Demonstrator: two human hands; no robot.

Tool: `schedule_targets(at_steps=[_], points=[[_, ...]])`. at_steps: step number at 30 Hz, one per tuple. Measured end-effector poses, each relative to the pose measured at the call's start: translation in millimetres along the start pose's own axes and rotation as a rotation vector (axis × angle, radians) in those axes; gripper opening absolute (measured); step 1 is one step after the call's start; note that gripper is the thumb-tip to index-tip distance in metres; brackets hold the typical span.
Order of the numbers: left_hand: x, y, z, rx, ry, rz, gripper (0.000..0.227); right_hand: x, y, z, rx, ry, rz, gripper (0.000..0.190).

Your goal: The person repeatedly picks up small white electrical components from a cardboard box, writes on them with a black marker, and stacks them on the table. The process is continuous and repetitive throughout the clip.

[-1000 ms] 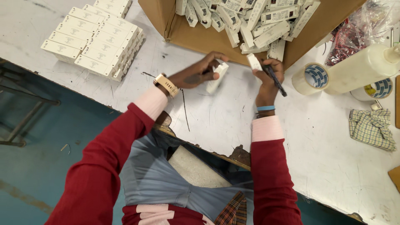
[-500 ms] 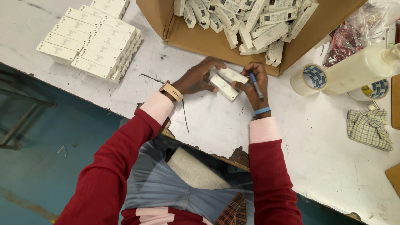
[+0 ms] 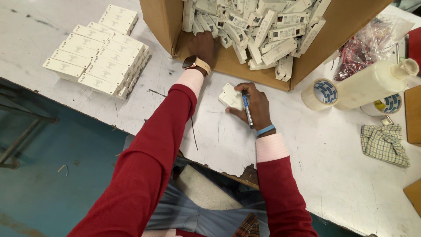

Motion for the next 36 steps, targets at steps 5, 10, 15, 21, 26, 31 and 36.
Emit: schedule_targets(at_steps=[5, 10, 15, 21, 26, 31, 36], points=[[15, -15, -19, 0.116, -0.218, -0.151, 0.039, 7, 15, 0, -0.089, 0.114, -0.052, 0.068], [33, -40, -78, -0.029, -0.504, -0.315, 0.035, 15, 30, -2, -0.187, 0.181, 0.103, 0.070], [38, -45, -106, -0.405, -0.810, -0.646, 0.030, 16, 34, -2, -0.166, 0.144, 0.178, 0.068], [24, -17, -123, -0.260, -0.864, -0.587, 0.035, 7, 35, -4, -0.183, 0.105, 0.241, 0.064], [21, -11, -127, -0.218, -0.742, -0.538, 0.048, 8, 35, -3, -0.268, 0.066, 0.284, 0.053], [25, -13, -109, -0.784, -0.430, -0.668, 0.129, 17, 34, -3, -0.214, -0.020, 0.367, 0.054], [11, 5, -97, -0.738, -0.778, -0.546, 0.137, 20, 35, -3, -0.201, -0.071, 0.417, 0.056]])
Point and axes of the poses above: each hand's wrist, its own z-axis towards the middle knuckle, its own x-axis out of the back of the hand, y = z × x, the point moved 2 cm from there along z, towards the middle knuckle, and after that the axes turned 6 degrees about -x, right-handed, at the moved point
